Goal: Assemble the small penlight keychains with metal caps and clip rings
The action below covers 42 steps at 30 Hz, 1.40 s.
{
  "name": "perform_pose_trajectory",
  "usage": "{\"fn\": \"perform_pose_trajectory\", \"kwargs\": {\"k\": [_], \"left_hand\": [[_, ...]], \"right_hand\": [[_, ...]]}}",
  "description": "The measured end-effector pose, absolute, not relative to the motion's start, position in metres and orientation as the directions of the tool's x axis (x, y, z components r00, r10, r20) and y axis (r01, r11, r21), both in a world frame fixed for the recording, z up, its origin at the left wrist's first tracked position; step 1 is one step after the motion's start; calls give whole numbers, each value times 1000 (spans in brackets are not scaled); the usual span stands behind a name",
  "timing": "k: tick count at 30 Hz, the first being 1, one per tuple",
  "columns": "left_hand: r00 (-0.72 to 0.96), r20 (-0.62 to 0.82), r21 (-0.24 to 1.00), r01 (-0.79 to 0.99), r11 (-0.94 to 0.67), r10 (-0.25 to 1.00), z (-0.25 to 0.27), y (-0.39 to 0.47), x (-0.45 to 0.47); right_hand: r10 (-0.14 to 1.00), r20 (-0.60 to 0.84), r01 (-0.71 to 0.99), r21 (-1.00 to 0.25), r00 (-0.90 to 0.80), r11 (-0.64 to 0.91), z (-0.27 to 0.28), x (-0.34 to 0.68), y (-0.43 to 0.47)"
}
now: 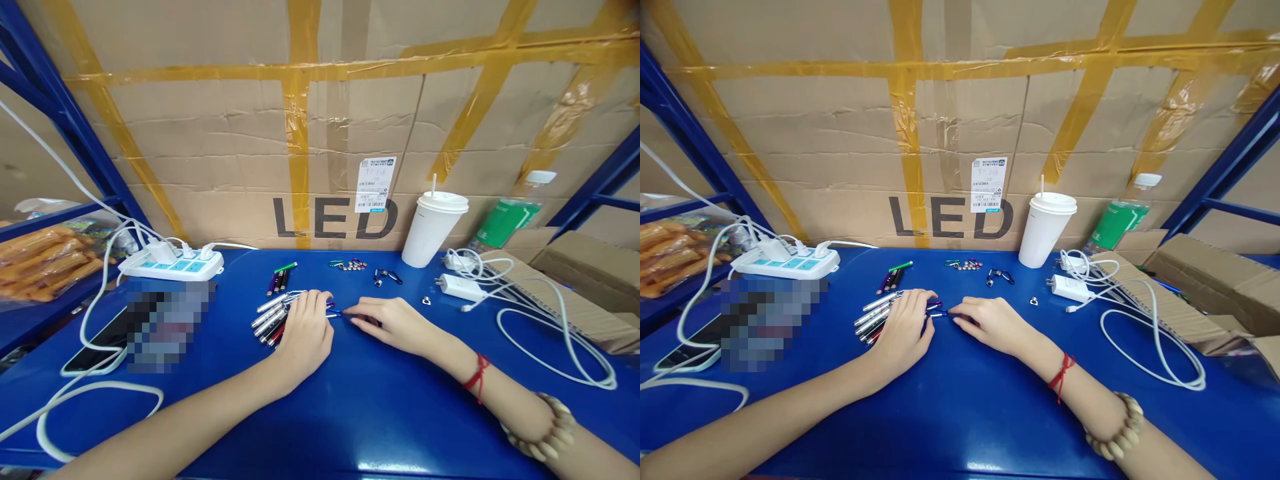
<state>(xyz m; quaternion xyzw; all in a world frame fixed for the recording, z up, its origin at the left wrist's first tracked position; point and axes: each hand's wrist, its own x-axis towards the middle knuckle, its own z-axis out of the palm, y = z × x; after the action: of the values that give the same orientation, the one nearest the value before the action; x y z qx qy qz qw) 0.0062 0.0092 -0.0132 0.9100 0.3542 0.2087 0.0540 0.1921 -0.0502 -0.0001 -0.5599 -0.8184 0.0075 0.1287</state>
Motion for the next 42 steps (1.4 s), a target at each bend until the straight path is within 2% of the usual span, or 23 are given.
{"fn": "perform_pose_trajectory", "kwargs": {"k": [5,11,17,22,27,32,37,42], "left_hand": [[561,348,229,726,-649,751,-10,21,6],[470,163,198,846,-496,867,-3,38,4],[475,188,139,854,-502,860,-4,48,1],[520,265,65,831,-553,812,0,49,-2],[508,215,13,852,-523,834,8,50,-3],[514,147,42,850,-524,845,11,50,-1],[480,187,70,864,-499,857,11,49,1],[515,204,37,846,-532,833,7,59,-3]], "right_hand": [[909,361,963,-85,-210,256,-6,205,-43],[920,376,989,-54,-110,140,-18,227,-34],[939,341,995,-76,-39,69,-23,233,-31],[950,313,996,-89,9,20,-17,230,-34],[951,308,995,-96,19,12,-16,230,-34],[940,340,994,-103,9,28,-21,233,-30],[947,319,988,-126,-42,86,-27,231,-19],[967,243,983,-147,-74,112,-30,230,-11]]}}
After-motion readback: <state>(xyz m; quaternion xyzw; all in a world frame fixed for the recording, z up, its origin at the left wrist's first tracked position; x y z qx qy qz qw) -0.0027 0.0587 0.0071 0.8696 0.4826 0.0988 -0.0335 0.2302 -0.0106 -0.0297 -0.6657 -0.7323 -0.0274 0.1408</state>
